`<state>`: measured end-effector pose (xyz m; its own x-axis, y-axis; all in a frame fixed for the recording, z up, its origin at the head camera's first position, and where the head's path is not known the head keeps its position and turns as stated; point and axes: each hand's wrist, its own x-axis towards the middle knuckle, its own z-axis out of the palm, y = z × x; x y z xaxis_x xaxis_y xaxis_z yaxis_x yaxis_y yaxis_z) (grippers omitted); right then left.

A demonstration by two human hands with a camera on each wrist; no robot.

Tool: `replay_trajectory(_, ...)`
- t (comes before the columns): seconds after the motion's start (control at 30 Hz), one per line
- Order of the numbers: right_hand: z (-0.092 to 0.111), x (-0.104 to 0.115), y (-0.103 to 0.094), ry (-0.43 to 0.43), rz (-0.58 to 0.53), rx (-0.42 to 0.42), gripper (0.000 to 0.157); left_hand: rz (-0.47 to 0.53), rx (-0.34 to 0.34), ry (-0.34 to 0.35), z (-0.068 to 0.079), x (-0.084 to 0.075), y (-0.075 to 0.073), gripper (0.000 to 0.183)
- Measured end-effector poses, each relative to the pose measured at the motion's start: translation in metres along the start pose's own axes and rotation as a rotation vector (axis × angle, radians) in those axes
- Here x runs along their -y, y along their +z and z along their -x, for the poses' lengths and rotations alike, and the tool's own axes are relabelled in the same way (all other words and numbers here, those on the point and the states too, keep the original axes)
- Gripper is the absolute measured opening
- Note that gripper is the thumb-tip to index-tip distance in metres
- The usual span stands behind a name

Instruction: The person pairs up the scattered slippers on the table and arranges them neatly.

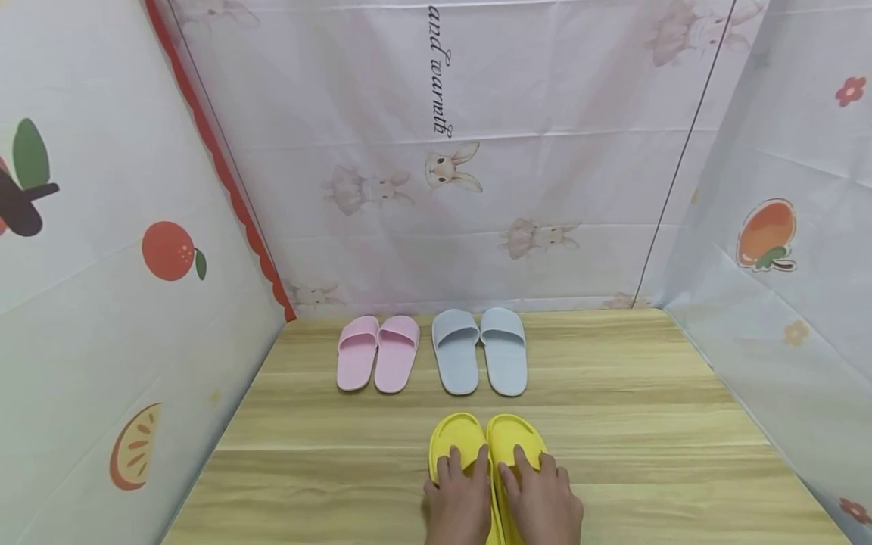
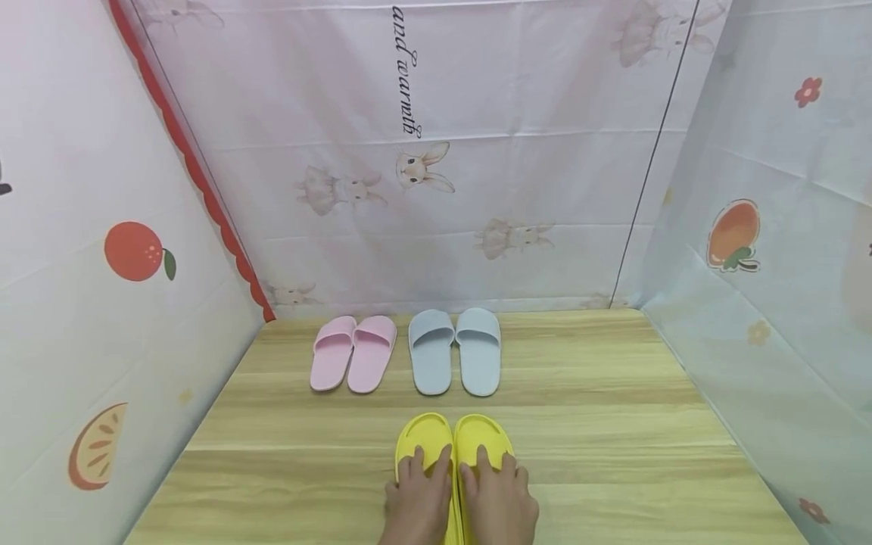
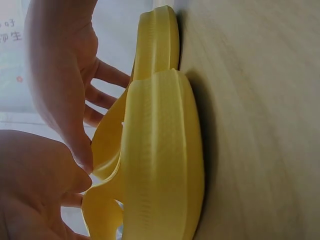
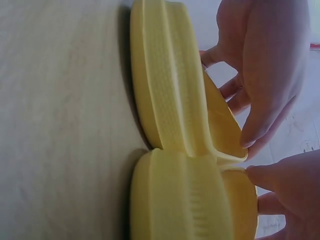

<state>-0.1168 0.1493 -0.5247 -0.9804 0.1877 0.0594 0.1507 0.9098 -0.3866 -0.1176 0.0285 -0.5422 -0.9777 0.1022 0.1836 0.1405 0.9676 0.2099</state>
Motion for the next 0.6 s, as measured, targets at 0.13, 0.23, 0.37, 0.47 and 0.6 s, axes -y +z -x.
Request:
replay_trajectory(0.13,-0.001,-0.002,-0.002,-0.007,0.002,-0.009,0.051,0.030,0.026,-0.008,-0.001,-0.001,-0.002,0.043)
replay_trajectory(0.23,-0.001,-0.004,-0.002,-0.002,0.006,-0.006,0.051,0.071,0.056,-0.021,-0.003,-0.003,-0.004,0.042)
replay_trajectory(0.37,-0.002,-0.007,-0.003,0.009,0.011,-0.003,0.052,0.116,0.088,-0.026,-0.005,-0.004,-0.004,0.042)
replay_trajectory(0.47,-0.002,-0.010,-0.004,0.014,0.011,0.000,0.053,0.135,0.099,-0.014,-0.007,-0.006,-0.003,0.042)
replay_trajectory(0.6,-0.002,-0.016,-0.006,0.022,0.013,0.013,0.053,0.174,0.116,-0.003,-0.007,-0.010,-0.002,0.042)
